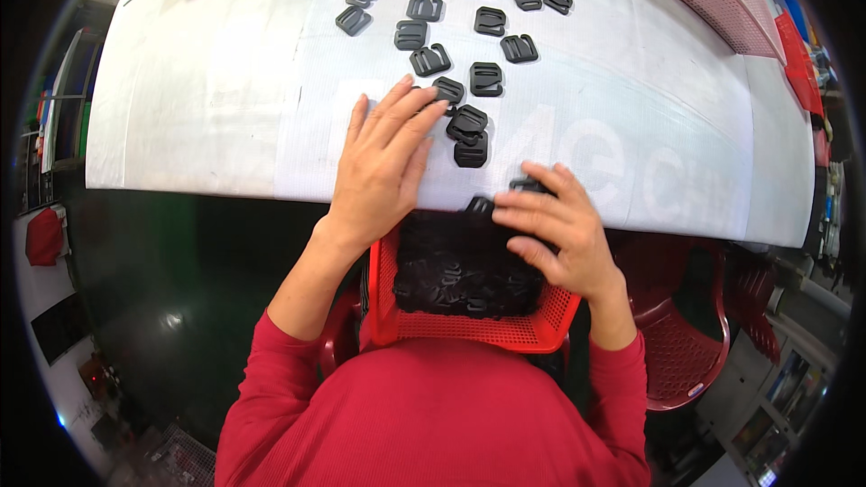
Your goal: The person sorts small black plastic buckles on a white table, arranging them into neat rows and then transferring them into a red basket. They repeat this process, moving the basket and continuing to sort the buckles by hand.
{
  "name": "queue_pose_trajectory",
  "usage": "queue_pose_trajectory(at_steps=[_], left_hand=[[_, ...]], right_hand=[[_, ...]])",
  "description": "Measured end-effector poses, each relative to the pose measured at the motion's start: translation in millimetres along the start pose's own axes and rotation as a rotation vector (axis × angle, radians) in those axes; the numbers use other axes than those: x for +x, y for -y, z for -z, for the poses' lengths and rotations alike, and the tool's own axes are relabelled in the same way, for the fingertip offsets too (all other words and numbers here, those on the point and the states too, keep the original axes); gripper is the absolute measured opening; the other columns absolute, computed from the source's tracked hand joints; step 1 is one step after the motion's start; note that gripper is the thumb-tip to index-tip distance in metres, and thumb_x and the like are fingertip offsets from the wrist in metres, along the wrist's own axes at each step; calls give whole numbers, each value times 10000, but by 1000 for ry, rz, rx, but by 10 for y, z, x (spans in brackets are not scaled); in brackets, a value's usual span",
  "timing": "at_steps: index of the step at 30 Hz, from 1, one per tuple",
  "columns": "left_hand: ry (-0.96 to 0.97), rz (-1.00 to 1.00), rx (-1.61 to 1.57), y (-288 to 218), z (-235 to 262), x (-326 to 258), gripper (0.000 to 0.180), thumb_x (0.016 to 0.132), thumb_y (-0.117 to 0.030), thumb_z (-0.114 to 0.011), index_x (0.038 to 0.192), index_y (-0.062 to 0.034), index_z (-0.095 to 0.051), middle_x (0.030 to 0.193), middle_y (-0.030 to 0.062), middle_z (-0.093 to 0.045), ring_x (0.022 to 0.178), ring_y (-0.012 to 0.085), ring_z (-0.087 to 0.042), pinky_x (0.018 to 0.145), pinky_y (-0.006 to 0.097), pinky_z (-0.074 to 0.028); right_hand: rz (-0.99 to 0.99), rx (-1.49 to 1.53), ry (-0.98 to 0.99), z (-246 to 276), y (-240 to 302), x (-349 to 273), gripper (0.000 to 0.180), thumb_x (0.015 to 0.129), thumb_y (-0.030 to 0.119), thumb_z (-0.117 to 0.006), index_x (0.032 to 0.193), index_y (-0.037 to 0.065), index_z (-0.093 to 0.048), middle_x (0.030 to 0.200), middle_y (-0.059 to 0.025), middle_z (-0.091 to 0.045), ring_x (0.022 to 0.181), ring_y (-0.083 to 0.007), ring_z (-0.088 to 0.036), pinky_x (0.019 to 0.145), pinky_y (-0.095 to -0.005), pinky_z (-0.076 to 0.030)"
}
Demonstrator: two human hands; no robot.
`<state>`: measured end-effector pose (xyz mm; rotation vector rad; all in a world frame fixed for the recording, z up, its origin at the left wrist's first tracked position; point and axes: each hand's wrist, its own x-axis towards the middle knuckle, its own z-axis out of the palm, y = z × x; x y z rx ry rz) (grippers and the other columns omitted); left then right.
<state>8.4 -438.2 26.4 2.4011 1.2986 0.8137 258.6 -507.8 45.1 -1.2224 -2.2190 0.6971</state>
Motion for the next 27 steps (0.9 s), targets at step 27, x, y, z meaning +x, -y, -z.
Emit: queue_pose_trajectory(at_steps=[27], left_hand=[[0, 104, 43, 294, 74, 92, 545, 904, -149, -623, 1423, -106, -464, 1478, 141, -422, 1420, 324, -334, 1159, 547, -197]], right_hand=[[-62, -160, -315, -122, -234, 650, 422, 844, 202, -709, 1246, 99, -634, 1315, -123, -581, 1221, -344, -539, 1008, -431, -445]])
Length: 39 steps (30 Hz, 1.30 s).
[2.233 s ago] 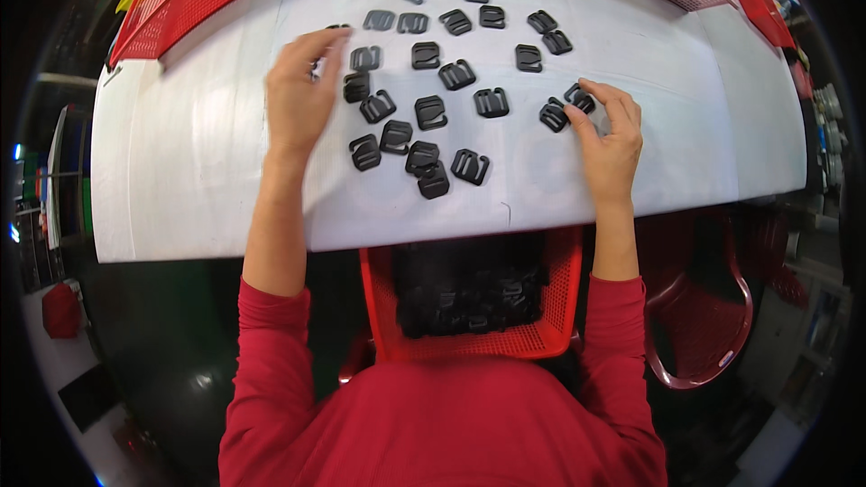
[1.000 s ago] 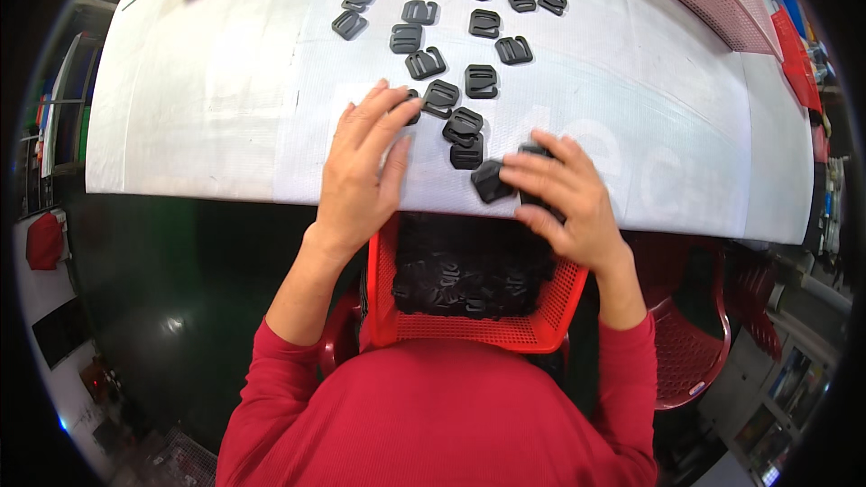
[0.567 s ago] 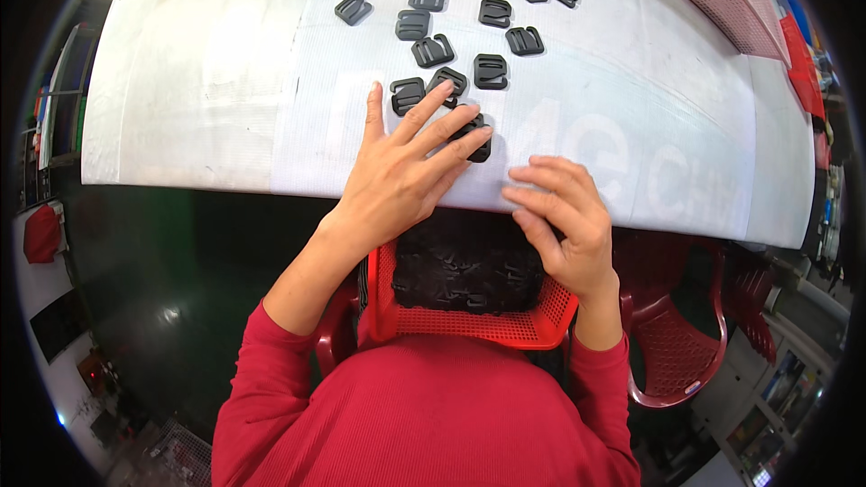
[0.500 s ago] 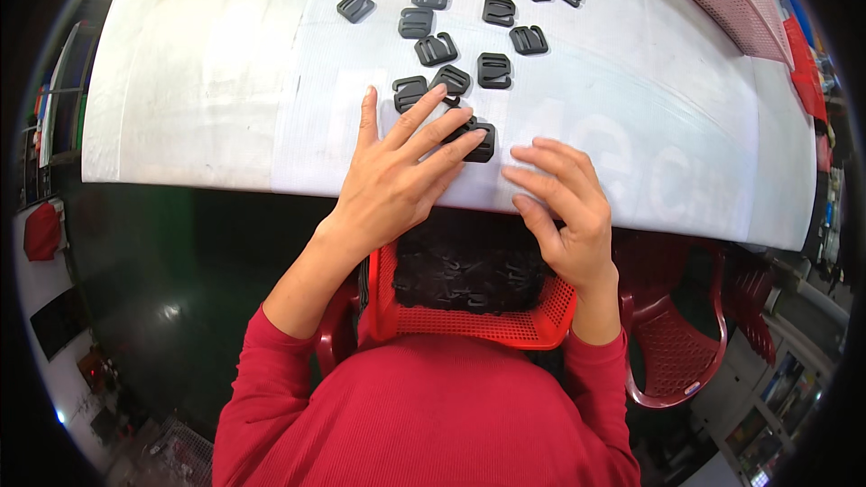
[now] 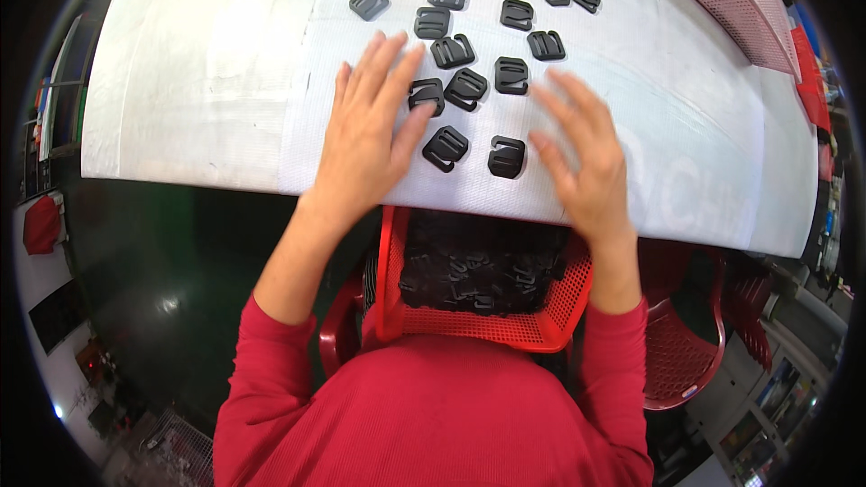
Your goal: The person sorts small black plastic buckles on a white table, arranging them into neat rows and then transferring them into a red basket. They repeat this process, moving the basket and continuing to sort the buckles by hand.
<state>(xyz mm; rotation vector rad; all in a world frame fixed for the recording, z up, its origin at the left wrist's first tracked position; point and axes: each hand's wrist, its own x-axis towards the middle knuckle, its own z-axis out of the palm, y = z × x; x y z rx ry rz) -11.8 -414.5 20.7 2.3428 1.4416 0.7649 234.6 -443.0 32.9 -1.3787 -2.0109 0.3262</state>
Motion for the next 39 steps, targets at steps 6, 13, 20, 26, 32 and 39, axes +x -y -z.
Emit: queue_pose_trajectory(at_steps=[6, 13, 20, 26, 32, 39], left_hand=[[107, -151, 190, 77, -121, 272, 645, 942, -362, -587, 1445, -11, -385, 1511, 176, -370, 1432, 343, -300, 1159, 544, -203], [-9, -53, -24, 325, 61, 387, 553, 947, -291, -592, 1437, -93, -428, 1496, 153, -395, 1428, 341, -309, 1154, 527, -235], [111, 66, 204, 844, -58, 1163, 600, 1011, -449, -401, 1514, -132, -323, 1573, 128, -291, 1489, 272, -178, 1198, 503, -89], [160, -159, 71, 735, -359, 1670, 629, 1013, -477, -375, 1526, -122, -293, 1583, 114, -277, 1493, 261, -164, 1198, 505, -103], [260, -183, -13, 757, -514, 2193, 572, 1035, -510, -257, 1482, -179, -393, 1554, 95, -345, 1485, 231, -196, 1202, 512, -68], [512, -141, -663, 449, -176, 1695, 637, 1046, -506, -154, 1395, -122, -524, 1427, 73, -520, 1385, 227, -400, 1203, 418, -187]], right_hand=[[38, -138, 111, -76, -441, 527, 542, 937, 418, -591, 1369, 96, -530, 1469, -128, -459, 1396, -318, -371, 1156, -438, -280], [-45, 190, 52, 29, -869, 1075, 408, 963, 413, -564, 1261, 145, -644, 1359, -95, -580, 1351, -260, -446, 1146, -401, -290], [-174, -191, 89, -211, -1593, 1733, 607, 953, 579, -444, 1437, 215, -478, 1536, -76, -386, 1454, -262, -283, 1186, -525, -127], [107, -34, 247, -365, -1194, 1658, 484, 959, 517, -494, 1342, 233, -581, 1424, -7, -532, 1412, -259, -365, 1186, -489, -195], [42, 282, 286, -291, -961, 1440, 395, 997, 443, -484, 1148, 161, -717, 1196, -18, -690, 1286, -219, -519, 1148, -404, -298], [-119, 664, -128, -178, -1079, 1420, 447, 1036, 387, -424, 1214, 55, -664, 1223, -80, -664, 1190, -179, -558, 1071, -320, -361]])
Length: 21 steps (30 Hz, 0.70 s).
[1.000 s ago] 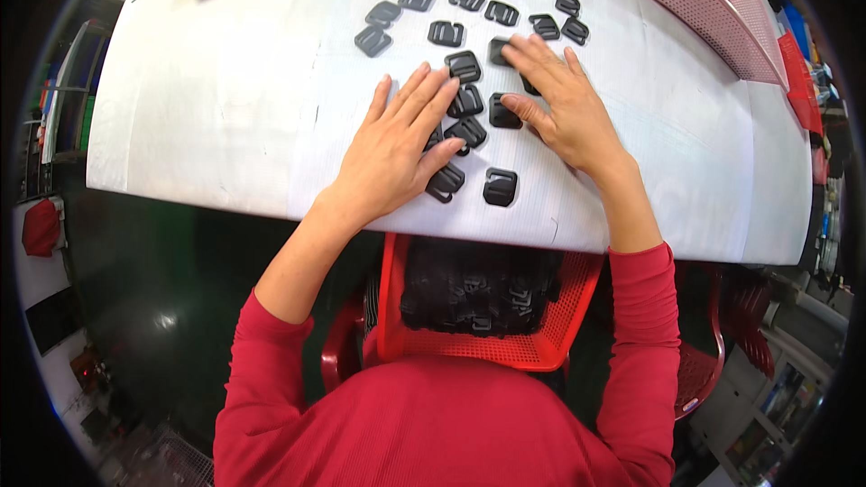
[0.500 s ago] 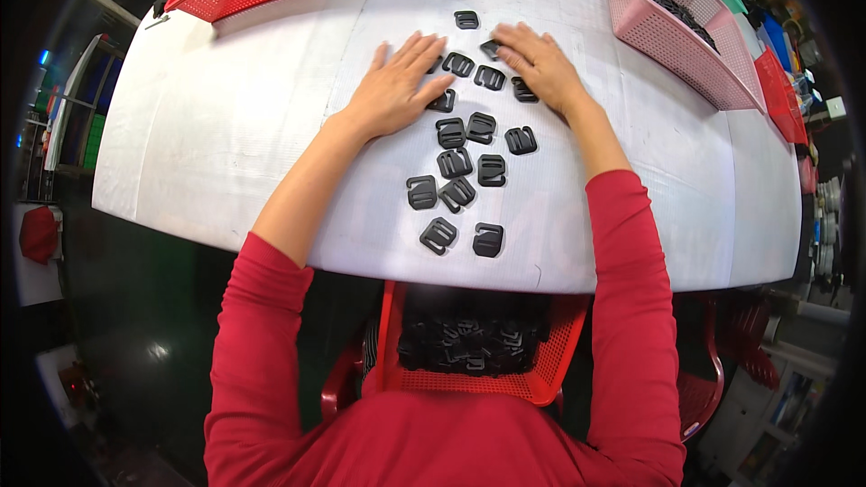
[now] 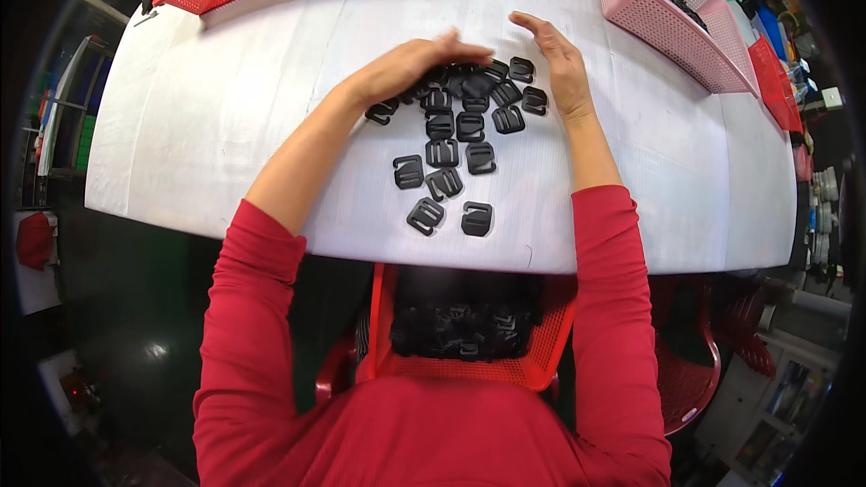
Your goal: The person sorts small black plastic buckles on a white table, arranging them into neat rows and then transferring them into a red basket. They repeat this process, moving the basket and continuing to sort the buckles by hand.
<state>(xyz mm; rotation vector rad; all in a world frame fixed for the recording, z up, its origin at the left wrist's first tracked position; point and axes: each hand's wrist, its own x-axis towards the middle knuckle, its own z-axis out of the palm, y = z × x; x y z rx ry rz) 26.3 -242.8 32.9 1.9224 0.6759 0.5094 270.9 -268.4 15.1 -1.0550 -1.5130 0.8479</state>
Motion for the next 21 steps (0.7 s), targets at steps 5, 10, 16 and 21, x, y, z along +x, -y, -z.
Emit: queue_pose_trajectory(at_steps=[5, 10, 16, 21], left_hand=[[-352, 61, -81, 54, 143, -418, 642, 1027, -539, -231, 1351, -105, -576, 1382, 90, -565, 1370, 259, -417, 1184, 396, -210], [-314, 16, 404, 170, -66, -638, 569, 1034, -465, -283, 1426, -99, -473, 1437, 105, -507, 1422, 234, -354, 1204, 452, -154], [-301, -72, 629, -44, -659, -727, 558, 1006, -426, -439, 1405, -38, -464, 1469, 145, -452, 1419, 291, -336, 1175, 488, -215], [-269, -34, 588, -383, -1163, -1176, 533, 1004, -333, -471, 1439, -32, -412, 1500, 139, -408, 1438, 301, -303, 1188, 465, -206]], right_hand=[[23, -469, 230, -111, -33, -57, 508, 1010, 528, -371, 1271, 189, -645, 1303, -37, -629, 1357, -239, -439, 1182, -432, -209], [100, -678, 345, -203, 72, -198, 525, 986, 564, -381, 1305, 221, -618, 1396, -13, -558, 1399, -243, -383, 1191, -461, -196], [165, -602, 443, -208, 299, -638, 421, 953, 385, -545, 1315, 179, -605, 1374, -45, -572, 1387, -266, -400, 1174, -480, -239], [158, -525, 467, -140, 597, -1228, 399, 934, 352, -583, 1280, 159, -632, 1330, -44, -606, 1345, -257, -458, 1165, -469, -271]])
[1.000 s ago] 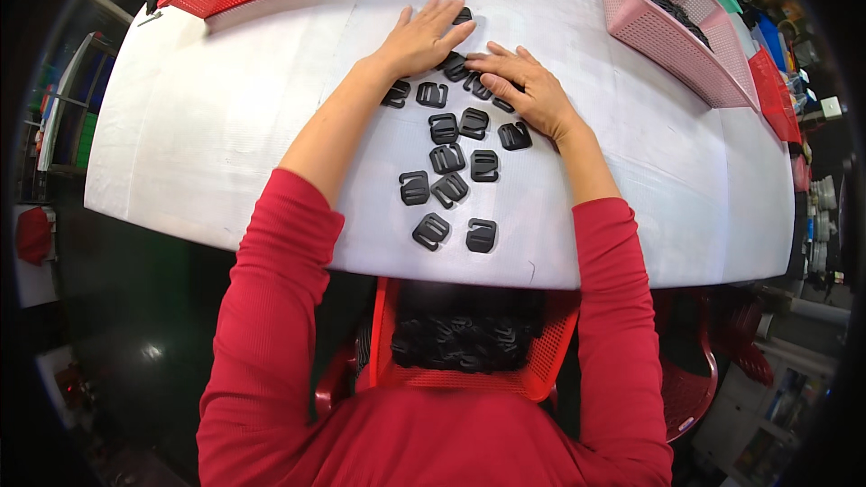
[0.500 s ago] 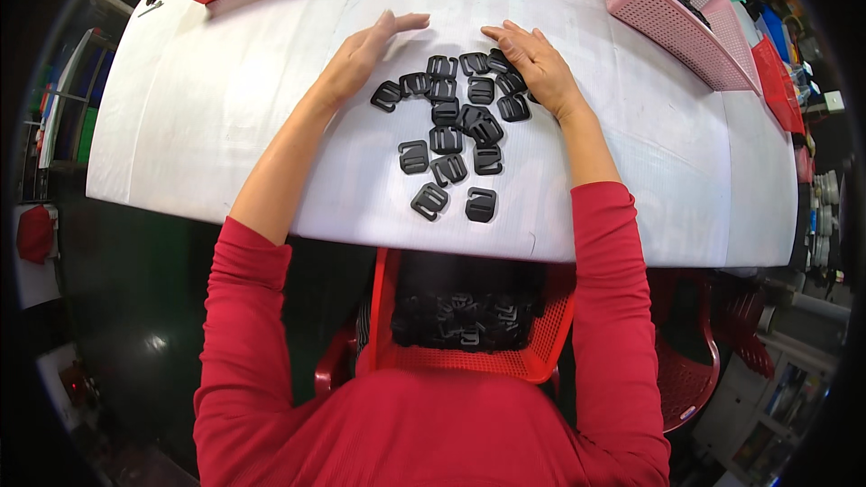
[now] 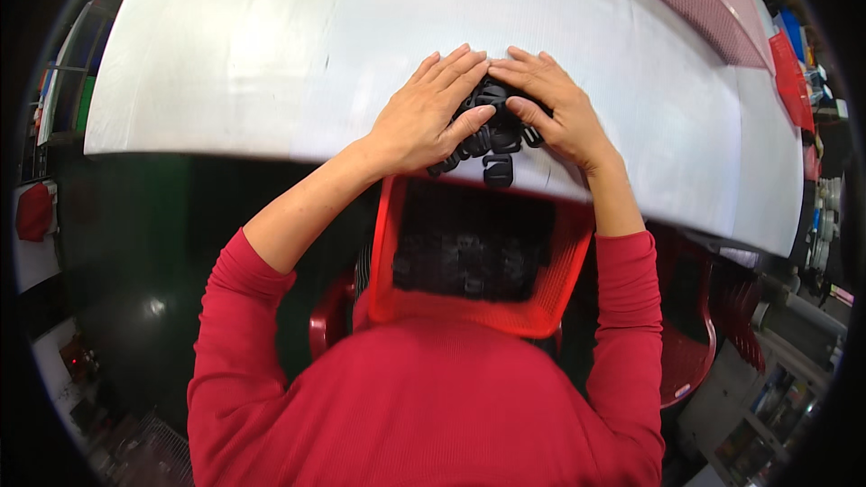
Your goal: The person sorts small black plastic buckles on a white table, arranging them into neat rows and then transferring them into a red basket. They repeat this process, moving the basket and continuing to sort the buckles by hand.
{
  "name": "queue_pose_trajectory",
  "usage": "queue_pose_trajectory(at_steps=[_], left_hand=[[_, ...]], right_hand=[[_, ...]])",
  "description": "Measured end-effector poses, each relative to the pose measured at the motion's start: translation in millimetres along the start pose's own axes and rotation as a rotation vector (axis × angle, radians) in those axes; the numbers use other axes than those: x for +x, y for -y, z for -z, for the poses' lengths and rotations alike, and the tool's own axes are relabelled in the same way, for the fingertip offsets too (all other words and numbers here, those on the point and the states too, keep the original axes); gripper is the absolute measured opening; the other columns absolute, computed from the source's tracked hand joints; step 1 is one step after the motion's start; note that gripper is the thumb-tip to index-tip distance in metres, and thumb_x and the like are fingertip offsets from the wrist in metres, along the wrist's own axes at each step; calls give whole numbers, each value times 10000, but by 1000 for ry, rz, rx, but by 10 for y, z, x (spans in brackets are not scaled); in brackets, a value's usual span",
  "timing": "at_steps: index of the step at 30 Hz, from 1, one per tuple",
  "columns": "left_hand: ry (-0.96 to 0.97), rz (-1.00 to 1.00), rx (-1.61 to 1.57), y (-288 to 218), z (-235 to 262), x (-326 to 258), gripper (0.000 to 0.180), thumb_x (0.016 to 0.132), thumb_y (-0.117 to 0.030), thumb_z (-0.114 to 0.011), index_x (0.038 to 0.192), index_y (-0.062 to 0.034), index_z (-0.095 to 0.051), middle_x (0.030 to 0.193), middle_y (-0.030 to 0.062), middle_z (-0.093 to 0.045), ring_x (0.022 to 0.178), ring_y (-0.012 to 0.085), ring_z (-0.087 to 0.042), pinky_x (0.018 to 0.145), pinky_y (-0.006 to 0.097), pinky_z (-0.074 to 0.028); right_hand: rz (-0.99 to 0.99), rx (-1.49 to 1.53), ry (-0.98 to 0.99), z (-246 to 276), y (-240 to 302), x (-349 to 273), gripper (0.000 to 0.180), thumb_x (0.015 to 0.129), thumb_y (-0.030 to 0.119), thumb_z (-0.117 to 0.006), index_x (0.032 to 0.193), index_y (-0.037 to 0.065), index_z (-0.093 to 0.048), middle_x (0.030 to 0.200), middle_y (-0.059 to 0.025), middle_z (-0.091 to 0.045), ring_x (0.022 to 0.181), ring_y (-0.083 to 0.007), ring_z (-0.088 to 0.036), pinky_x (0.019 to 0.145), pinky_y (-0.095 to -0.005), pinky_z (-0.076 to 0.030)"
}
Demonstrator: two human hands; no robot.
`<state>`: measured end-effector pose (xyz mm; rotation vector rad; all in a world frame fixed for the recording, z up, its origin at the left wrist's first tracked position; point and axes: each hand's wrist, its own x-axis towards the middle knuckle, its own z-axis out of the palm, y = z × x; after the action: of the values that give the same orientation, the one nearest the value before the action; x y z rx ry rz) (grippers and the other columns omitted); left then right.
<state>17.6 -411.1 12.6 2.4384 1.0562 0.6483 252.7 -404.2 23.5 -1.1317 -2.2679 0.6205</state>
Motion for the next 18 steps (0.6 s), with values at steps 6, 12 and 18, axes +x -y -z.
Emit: queue_pose_trajectory(at_steps=[6, 12, 18], left_hand=[[76, -38, -178, -510, -13, -498, 524, 989, -311, -527, 1401, 4, -450, 1473, 174, -431, 1420, 319, -332, 1177, 475, -231], [258, 59, -606, -728, 142, -780, 382, 1001, -172, -473, 1355, -47, -545, 1380, 146, -548, 1348, 287, -455, 1134, 432, -320], [-102, 172, -473, -583, 272, -1175, 271, 967, -12, -504, 1212, 12, -616, 1164, 129, -666, 1110, 228, -623, 986, 341, -462]], right_hand=[[-34, 98, -12, -13, 447, -649, 317, 897, 297, -652, 1176, 155, -703, 1230, -54, -669, 1282, -266, -528, 1146, -472, -302], [-51, 216, 0, -43, 792, -1108, 229, 873, 233, -691, 1073, 129, -735, 1093, -37, -719, 1181, -247, -605, 1116, -495, -321], [-395, 216, -304, 87, 962, -1764, 176, 888, 73, -647, 1046, 44, -720, 1053, -120, -709, 1051, -247, -664, 972, -367, -482]])
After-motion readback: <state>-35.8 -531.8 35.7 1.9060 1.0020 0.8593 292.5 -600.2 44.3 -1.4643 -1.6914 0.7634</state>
